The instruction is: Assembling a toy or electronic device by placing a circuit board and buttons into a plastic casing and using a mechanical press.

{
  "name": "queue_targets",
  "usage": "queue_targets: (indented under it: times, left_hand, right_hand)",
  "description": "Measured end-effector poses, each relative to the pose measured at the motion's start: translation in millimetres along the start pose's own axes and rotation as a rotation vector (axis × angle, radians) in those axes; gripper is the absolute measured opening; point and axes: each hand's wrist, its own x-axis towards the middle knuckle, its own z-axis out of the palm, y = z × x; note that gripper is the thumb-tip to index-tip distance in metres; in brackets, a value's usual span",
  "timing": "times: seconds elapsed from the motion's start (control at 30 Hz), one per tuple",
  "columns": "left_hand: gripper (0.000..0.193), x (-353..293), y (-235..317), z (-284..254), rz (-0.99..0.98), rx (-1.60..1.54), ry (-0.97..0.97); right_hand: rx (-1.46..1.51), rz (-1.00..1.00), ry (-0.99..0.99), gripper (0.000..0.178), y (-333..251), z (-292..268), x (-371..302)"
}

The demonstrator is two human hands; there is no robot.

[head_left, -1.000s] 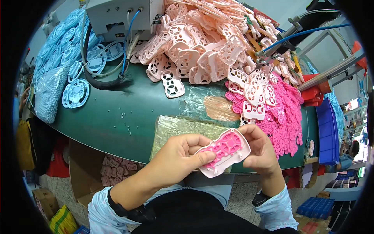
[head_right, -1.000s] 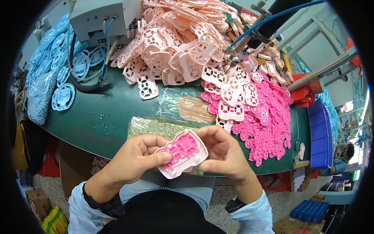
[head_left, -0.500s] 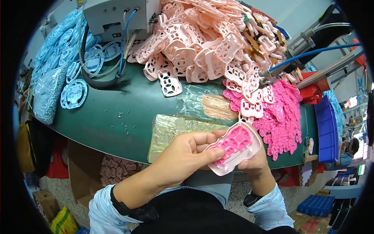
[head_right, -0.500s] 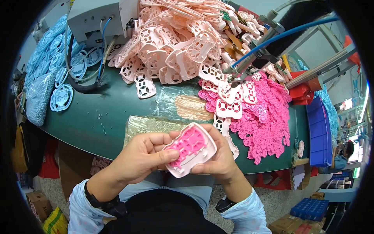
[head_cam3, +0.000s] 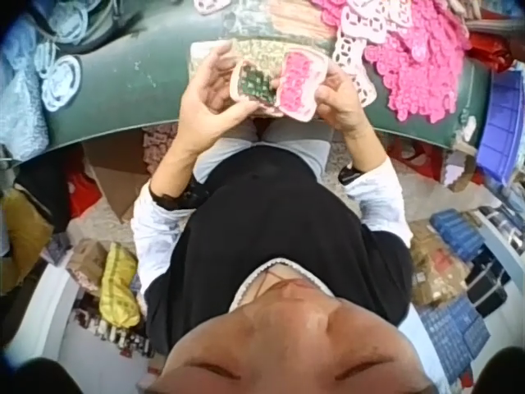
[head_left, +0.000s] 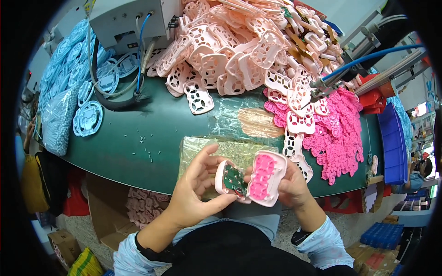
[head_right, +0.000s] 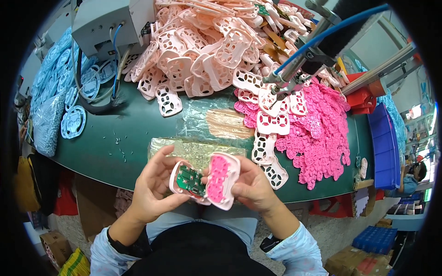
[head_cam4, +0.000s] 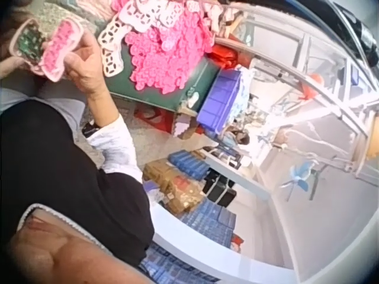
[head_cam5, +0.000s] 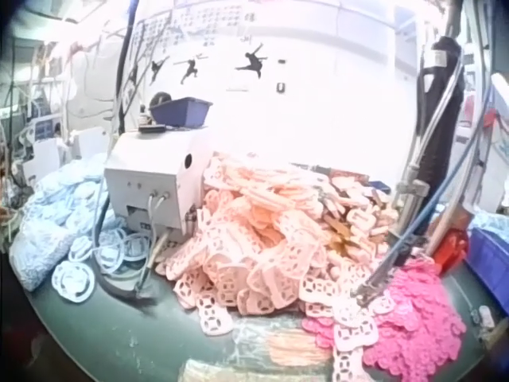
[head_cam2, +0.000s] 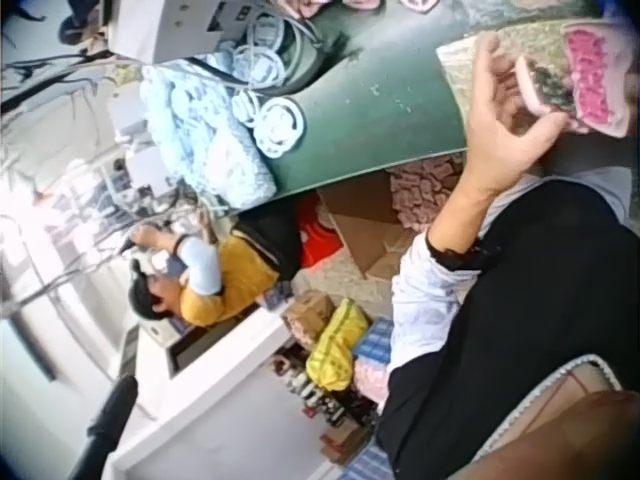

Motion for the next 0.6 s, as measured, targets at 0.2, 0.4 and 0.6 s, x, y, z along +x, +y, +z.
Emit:
queue_targets:
  times: [0.2,0.4,0.6]
  left_hand:
    - [0.075,-2,1,-9,-0.114,-0.371,-0.038]
    - [0.073,-3,11,-5,-0.187,-0.355,-0.022]
    - [0.074,-3,7,-2,-0.125,-0.291,0.005]
  right_hand:
    - [-0.174,-0.067,-0.014,0.062,-14,10,1]
    - [-0.460,-0.014,0.061,0.059,-19,37,-3]
    - [-0.973,-0.281,-0.041,0.051,-11,39,2]
